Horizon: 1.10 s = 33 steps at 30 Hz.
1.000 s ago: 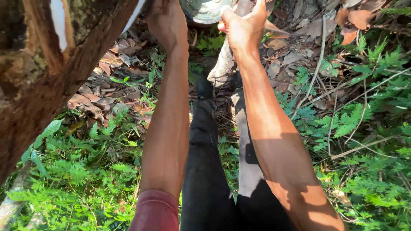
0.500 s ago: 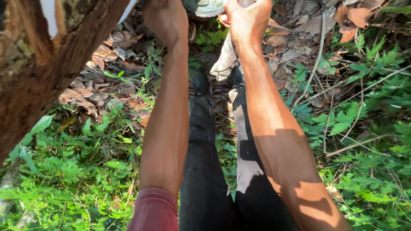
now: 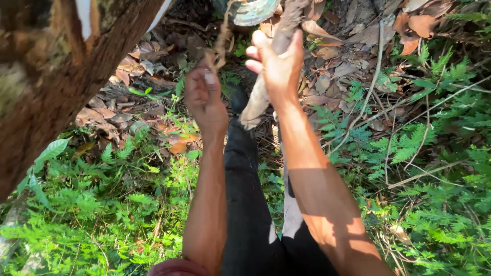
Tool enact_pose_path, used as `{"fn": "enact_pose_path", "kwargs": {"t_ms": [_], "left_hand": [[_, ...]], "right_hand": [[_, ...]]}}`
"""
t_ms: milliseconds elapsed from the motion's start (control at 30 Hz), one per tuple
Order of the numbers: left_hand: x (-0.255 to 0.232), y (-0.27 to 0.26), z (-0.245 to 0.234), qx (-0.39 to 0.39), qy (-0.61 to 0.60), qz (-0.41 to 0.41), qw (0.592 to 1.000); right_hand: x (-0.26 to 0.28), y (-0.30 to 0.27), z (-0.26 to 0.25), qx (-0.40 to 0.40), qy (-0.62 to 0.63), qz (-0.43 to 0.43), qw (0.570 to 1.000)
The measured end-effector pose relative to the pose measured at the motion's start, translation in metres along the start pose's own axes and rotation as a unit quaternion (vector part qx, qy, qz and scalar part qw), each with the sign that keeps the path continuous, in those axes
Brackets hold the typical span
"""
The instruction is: Tapping rubber trees with a specialized knife and maintaining latex collection cups.
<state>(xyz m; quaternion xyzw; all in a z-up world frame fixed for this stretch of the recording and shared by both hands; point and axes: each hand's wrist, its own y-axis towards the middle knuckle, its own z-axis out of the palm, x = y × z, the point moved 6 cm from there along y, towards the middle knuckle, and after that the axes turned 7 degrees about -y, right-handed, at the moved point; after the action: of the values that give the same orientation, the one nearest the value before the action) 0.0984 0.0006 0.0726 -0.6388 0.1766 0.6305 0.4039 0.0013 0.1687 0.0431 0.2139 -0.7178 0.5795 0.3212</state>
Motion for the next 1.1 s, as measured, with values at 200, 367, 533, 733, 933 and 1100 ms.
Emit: {"fn": "enact_pose_path", "kwargs": {"t_ms": [200,367,533,733,933,1100], "left_hand": [[0.005,-0.017,-0.004,0.040,-0.006,-0.060,0.997],[-0.008,-0.026,-0.011,0.114,0.048,-0.098,0.987],[0.002,-0.026,-0.023,0.132,0.099,-0.136,0.977],[-0.047,0.013,0.015,0.114,0.374,0.090,0.916],[-0.024,0.035,0.042,0.204,0.295,0.050,0.932],[-0.025,0.035,0.045,0.195,0.274,-0.021,0.941]], "right_hand": [[-0.003,-0.017,0.033,0.063,0.042,0.033,0.997],[0.003,-0.019,0.040,0.043,-0.017,0.041,0.998],[-0.020,-0.011,0.045,0.080,0.016,0.014,0.997],[-0.008,-0.021,0.033,0.116,0.069,-0.031,0.990],[-0.003,-0.019,0.016,0.128,0.055,-0.060,0.988],[0.004,-0.020,0.012,0.143,0.094,-0.075,0.982]]}}
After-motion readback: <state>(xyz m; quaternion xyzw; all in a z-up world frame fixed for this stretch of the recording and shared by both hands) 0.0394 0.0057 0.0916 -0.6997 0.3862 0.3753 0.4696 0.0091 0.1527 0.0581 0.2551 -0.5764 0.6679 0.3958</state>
